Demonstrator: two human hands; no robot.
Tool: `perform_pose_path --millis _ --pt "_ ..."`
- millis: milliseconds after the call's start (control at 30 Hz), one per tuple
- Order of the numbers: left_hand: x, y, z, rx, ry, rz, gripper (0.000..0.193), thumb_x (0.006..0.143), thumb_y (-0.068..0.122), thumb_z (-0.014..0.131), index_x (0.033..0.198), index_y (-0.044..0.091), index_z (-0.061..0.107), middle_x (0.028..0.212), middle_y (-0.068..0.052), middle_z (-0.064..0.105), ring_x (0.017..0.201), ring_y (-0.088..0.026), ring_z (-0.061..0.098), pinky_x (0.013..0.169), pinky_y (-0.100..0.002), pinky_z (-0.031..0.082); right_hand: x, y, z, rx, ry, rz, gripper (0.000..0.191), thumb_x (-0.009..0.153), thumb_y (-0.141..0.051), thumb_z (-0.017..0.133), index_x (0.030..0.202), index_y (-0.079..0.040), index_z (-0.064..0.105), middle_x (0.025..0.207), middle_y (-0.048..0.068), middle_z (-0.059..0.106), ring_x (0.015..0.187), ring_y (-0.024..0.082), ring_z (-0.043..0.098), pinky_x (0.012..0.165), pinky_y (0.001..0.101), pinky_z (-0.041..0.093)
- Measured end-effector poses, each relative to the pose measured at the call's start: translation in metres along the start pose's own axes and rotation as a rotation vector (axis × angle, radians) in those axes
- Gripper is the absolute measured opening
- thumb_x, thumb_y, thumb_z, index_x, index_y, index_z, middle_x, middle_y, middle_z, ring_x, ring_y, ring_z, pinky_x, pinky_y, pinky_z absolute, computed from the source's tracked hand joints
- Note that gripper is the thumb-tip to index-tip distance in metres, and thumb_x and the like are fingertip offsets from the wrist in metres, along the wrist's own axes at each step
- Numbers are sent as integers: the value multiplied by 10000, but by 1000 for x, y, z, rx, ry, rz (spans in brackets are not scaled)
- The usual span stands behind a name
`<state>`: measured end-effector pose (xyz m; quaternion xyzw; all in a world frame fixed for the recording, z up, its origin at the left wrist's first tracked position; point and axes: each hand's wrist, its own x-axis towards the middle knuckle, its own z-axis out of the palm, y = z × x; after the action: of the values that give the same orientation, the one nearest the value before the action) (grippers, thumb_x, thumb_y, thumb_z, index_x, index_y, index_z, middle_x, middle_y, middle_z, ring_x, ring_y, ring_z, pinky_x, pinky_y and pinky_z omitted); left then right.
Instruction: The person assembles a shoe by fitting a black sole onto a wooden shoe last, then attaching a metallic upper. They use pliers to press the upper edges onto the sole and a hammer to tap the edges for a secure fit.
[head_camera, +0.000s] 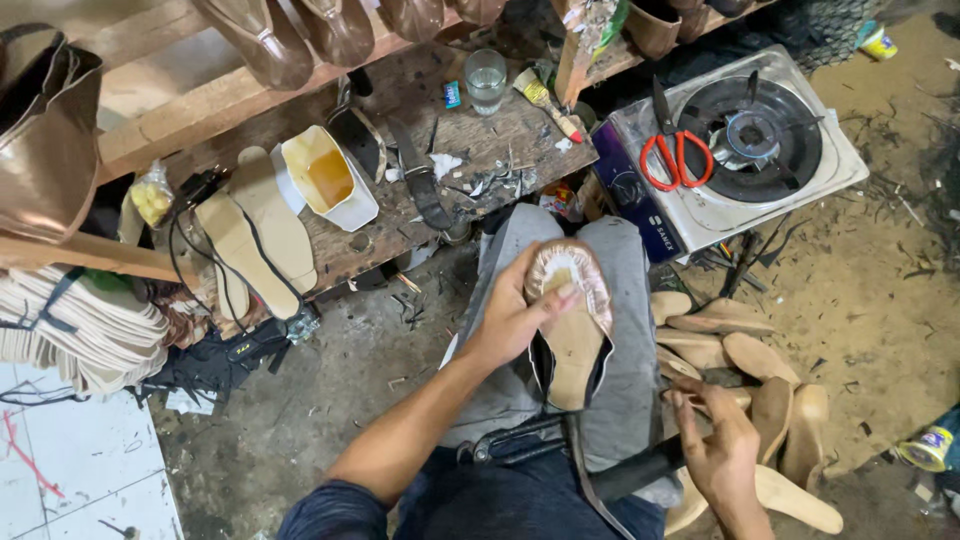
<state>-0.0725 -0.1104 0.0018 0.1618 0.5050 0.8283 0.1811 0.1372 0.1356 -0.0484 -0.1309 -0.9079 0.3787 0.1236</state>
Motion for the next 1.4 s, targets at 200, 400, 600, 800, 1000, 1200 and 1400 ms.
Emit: perform_pose_path --millis 200,400,600,800,1000,1200,1400 --pt "28 43 33 -556 -354 10 562 1013 306 728 1442 30 493 1262 -165 673 1152 -262 680 1046 -395 520 36 -74 34 1378 -120 215 684 925 -263 716 1519 -33 466 1377 186 629 1255 284 629 1093 422 471" --pt "27 27 -1 7 -3 146 537 1106 363 609 1480 -19 559 1375 -86 648 1363 -197 584 1209 -348 447 23 -107 54 1115 130 159 687 950 -190 761 1549 9 488 1444 253 568 1307 376 599 1145 466 451" --pt "6 -20 -26 -289 -108 -144 765 803 43 863 1464 7 480 1331 -70 634 1188 -179 630 1019 -369 532 41 -132 50 218 168 -403 944 733 -97 887 1547 -127 409 1558 226 374 1448 424 451 1195 493 411" --pt "-3 -18 -34 -342 -155 -118 562 952 32 763 1443 -18 495 1287 -119 677 1174 -179 661 1023 -323 545 56 -112 50 104 152 -896 1178 749 -178 943 1643 -264 180 1653 194 223 1529 457 306 1247 569 339" --pt "-39 -3 -7 -490 -234 -387 422 1122 224 608 1495 59 499 1155 -9 604 1092 -114 636 877 -345 584 77 -100 18 33 234 -1058 981 752 -104 755 1571 -271 242 1590 144 390 1413 466 432 1187 677 395" --pt "-30 44 -21 758 -148 -34 778 690 305 907 1345 42 580 1284 -89 670 1186 -216 654 1036 -369 515 113 -140 -9 633 -108 -369 870 833 -194 843 1521 -153 314 1526 183 499 1359 335 548 1120 483 494" --pt "0 21 0 607 -244 202 822 807 260 889 1534 114 535 1564 -143 522 1505 -284 496 1279 -394 397 119 -141 34 287 -169 -359 607 894 -89 780 1428 -8 505 1449 254 507 1337 392 523 1116 433 424"
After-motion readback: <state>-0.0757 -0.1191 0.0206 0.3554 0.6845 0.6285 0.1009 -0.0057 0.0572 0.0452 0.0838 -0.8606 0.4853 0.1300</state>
